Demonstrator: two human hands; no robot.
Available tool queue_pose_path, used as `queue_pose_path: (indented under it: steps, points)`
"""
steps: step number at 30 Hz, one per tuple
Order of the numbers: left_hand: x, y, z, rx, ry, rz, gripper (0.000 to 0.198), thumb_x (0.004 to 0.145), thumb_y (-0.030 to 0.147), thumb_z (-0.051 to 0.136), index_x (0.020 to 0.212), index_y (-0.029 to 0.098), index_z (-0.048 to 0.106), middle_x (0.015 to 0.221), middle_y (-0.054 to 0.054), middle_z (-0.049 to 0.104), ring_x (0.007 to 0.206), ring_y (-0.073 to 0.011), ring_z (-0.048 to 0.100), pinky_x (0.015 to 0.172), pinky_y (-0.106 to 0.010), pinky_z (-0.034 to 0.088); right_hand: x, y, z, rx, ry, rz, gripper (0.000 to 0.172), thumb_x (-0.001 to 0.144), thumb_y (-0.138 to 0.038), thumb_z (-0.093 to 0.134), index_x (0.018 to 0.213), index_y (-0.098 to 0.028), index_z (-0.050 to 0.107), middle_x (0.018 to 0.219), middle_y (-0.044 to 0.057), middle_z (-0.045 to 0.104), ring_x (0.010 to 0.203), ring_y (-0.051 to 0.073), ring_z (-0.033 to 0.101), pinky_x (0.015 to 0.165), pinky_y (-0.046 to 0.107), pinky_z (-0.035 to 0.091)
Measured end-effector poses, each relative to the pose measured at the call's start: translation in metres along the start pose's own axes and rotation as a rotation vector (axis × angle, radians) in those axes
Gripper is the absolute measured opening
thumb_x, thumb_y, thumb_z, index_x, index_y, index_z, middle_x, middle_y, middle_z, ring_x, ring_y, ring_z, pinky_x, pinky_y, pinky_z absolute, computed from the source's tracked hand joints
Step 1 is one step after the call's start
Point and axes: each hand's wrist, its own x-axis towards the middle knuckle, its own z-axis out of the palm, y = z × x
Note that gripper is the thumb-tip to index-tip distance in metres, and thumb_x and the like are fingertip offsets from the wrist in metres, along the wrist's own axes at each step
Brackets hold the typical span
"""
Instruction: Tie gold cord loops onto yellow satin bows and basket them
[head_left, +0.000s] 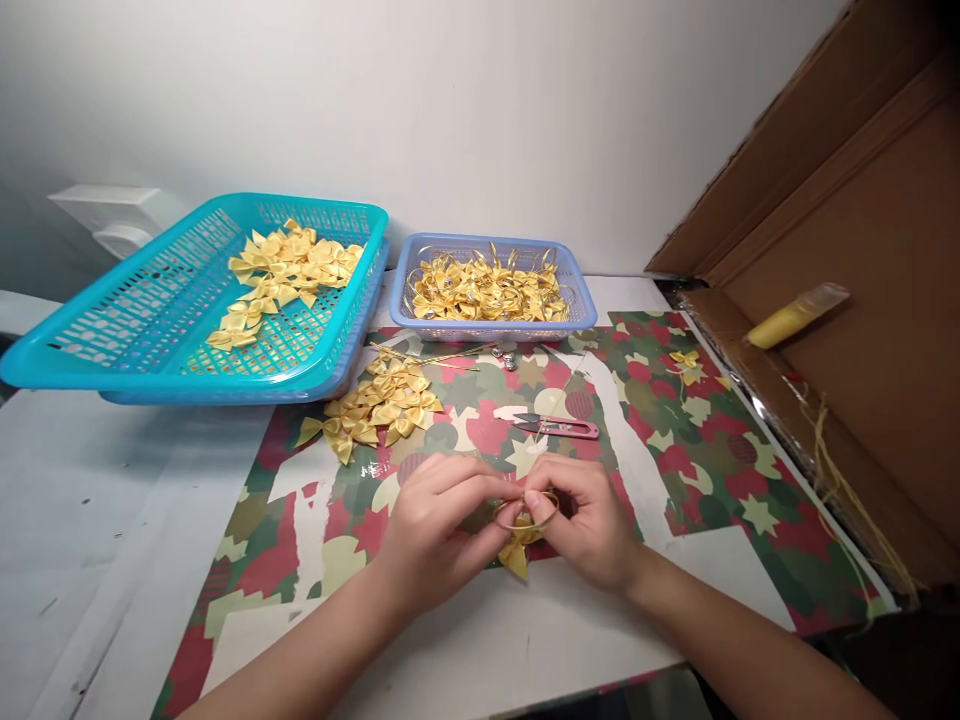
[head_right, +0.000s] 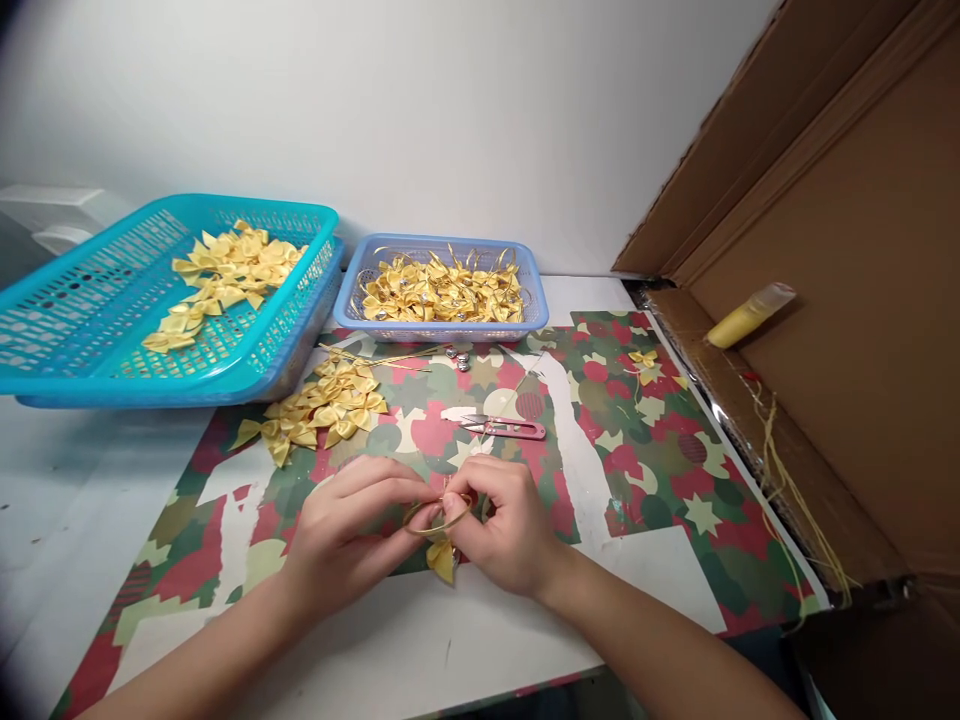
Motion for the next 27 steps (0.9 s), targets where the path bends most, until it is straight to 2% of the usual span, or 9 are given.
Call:
queue_pose_path:
  steps: [4, 7, 11, 13, 15, 20, 27]
  points:
    - [0.000, 0.000, -0.001, -0.008, -0.006, 0.018, 0.012, 0.078, 0.011, 0.068, 0.085, 0.021, 0.065, 0.075, 0.002, 0.070, 0.066, -0.0112, 0.063, 0.063, -0.025, 0.042, 0.000, 0.000, 0.000, 0.001, 0.013, -0.019, 0.023, 0.083, -0.018, 0.051, 0.061, -0.017, 0.056, 0.057, 0.000, 0.054, 0.056, 0.011, 0.048, 0.052, 0.023, 0.037]
    - [0.001, -0.001, -0.003, 0.026, -0.087, -0.089, 0.012, 0.078, 0.013, 0.064, 0.088, 0.020, 0.062, 0.079, 0.000, 0.069, 0.070, -0.0140, 0.061, 0.064, -0.028, 0.042, 0.000, -0.001, 0.000, -0.011, 0.021, -0.029, 0.022, 0.083, -0.018, 0.051, 0.060, -0.017, 0.054, 0.057, 0.000, 0.054, 0.056, 0.011, 0.047, 0.052, 0.023, 0.037]
    - [0.005, 0.001, -0.006, 0.112, -0.422, -0.325, 0.008, 0.074, 0.021, 0.061, 0.071, 0.019, 0.054, 0.070, 0.000, 0.060, 0.064, -0.0164, 0.053, 0.058, -0.029, 0.037, 0.001, -0.001, -0.002, -0.011, 0.036, -0.032, 0.022, 0.081, -0.018, 0.052, 0.059, -0.018, 0.052, 0.056, -0.001, 0.052, 0.055, 0.011, 0.045, 0.052, 0.023, 0.035]
    - [0.007, 0.004, -0.008, 0.136, -0.576, -0.368, 0.013, 0.075, 0.029, 0.061, 0.069, 0.020, 0.053, 0.068, 0.000, 0.057, 0.063, -0.0172, 0.051, 0.057, -0.030, 0.035, 0.002, -0.001, -0.001, -0.009, 0.036, -0.034, 0.020, 0.080, -0.016, 0.051, 0.060, -0.018, 0.052, 0.057, -0.001, 0.052, 0.056, 0.011, 0.045, 0.052, 0.023, 0.035]
    - [0.007, 0.008, -0.008, 0.134, -0.647, -0.376, 0.016, 0.076, 0.035, 0.061, 0.073, 0.020, 0.056, 0.072, -0.001, 0.058, 0.068, -0.0185, 0.052, 0.060, -0.031, 0.035, 0.001, 0.000, -0.001, -0.012, 0.033, -0.029, 0.019, 0.079, -0.015, 0.051, 0.060, -0.018, 0.052, 0.057, -0.001, 0.053, 0.056, 0.011, 0.045, 0.052, 0.023, 0.035]
    - [0.006, 0.013, -0.006, 0.132, -0.682, -0.371, 0.018, 0.077, 0.038, 0.063, 0.083, 0.021, 0.059, 0.083, -0.002, 0.062, 0.076, -0.0201, 0.055, 0.066, -0.032, 0.035, 0.002, 0.000, -0.001, -0.014, 0.052, -0.022, 0.019, 0.077, -0.015, 0.051, 0.059, -0.018, 0.050, 0.056, -0.002, 0.050, 0.054, 0.010, 0.044, 0.050, 0.023, 0.034]
    - [0.000, 0.013, 0.002, 0.256, -0.629, -0.341, 0.019, 0.077, 0.034, 0.065, 0.090, 0.022, 0.061, 0.086, -0.003, 0.063, 0.081, -0.0235, 0.058, 0.070, -0.035, 0.037, 0.003, -0.001, -0.003, -0.034, 0.055, 0.002, 0.020, 0.078, -0.016, 0.051, 0.059, -0.018, 0.051, 0.057, -0.001, 0.052, 0.055, 0.011, 0.045, 0.050, 0.024, 0.035]
